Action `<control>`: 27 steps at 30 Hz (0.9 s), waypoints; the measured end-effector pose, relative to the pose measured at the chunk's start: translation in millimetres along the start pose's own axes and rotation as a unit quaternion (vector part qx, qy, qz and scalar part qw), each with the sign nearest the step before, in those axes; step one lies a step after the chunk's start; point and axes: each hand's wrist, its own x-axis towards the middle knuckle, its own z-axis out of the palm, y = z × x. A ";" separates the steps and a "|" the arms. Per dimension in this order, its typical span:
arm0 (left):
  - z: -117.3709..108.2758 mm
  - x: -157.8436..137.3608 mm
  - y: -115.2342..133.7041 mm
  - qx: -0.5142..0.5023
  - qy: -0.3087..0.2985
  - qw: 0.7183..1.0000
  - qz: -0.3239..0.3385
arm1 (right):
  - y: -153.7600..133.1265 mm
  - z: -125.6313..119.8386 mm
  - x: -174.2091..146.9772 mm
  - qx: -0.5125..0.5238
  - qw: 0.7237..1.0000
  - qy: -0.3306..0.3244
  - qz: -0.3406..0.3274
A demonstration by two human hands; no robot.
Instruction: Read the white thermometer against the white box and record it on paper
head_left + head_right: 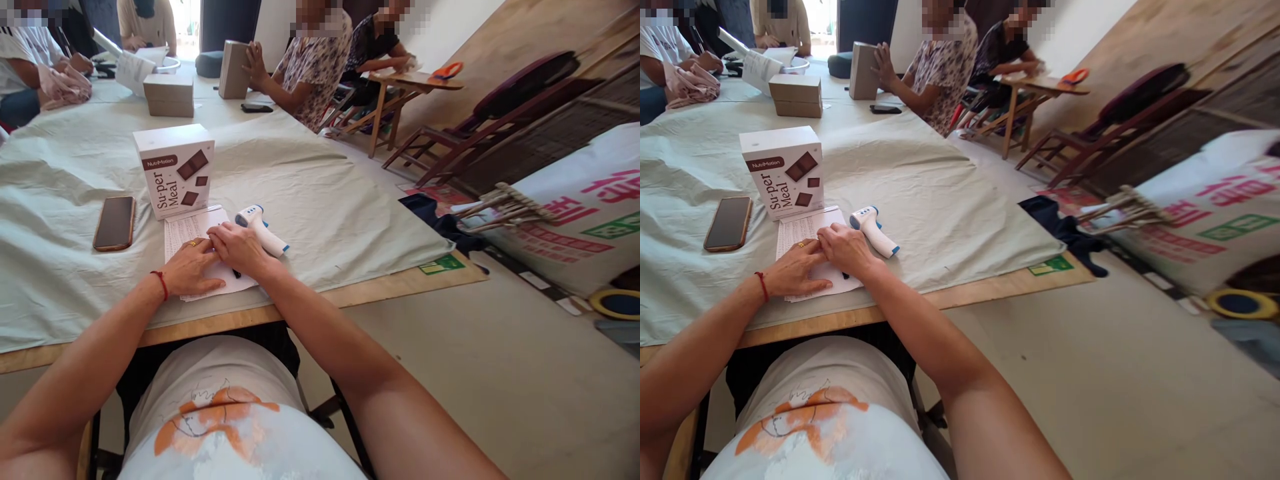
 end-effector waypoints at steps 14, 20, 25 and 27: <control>-4.5 15.3 -120.2 -0.298 0.423 0.823 -0.232 | -15.1 -2.5 1.1 -0.067 0.994 -0.081 0.019; -2.8 21.4 -109.3 -0.360 0.396 0.824 -0.185 | -15.4 -8.8 -1.6 -0.064 0.995 -0.082 -0.005; -23.0 28.7 -118.3 -0.429 0.391 0.764 -0.281 | -14.4 -9.2 -1.2 -0.059 0.995 -0.081 -0.013; -32.1 30.7 -124.9 -0.429 0.379 0.766 -0.294 | -14.7 -9.2 -1.0 -0.055 0.995 -0.078 -0.010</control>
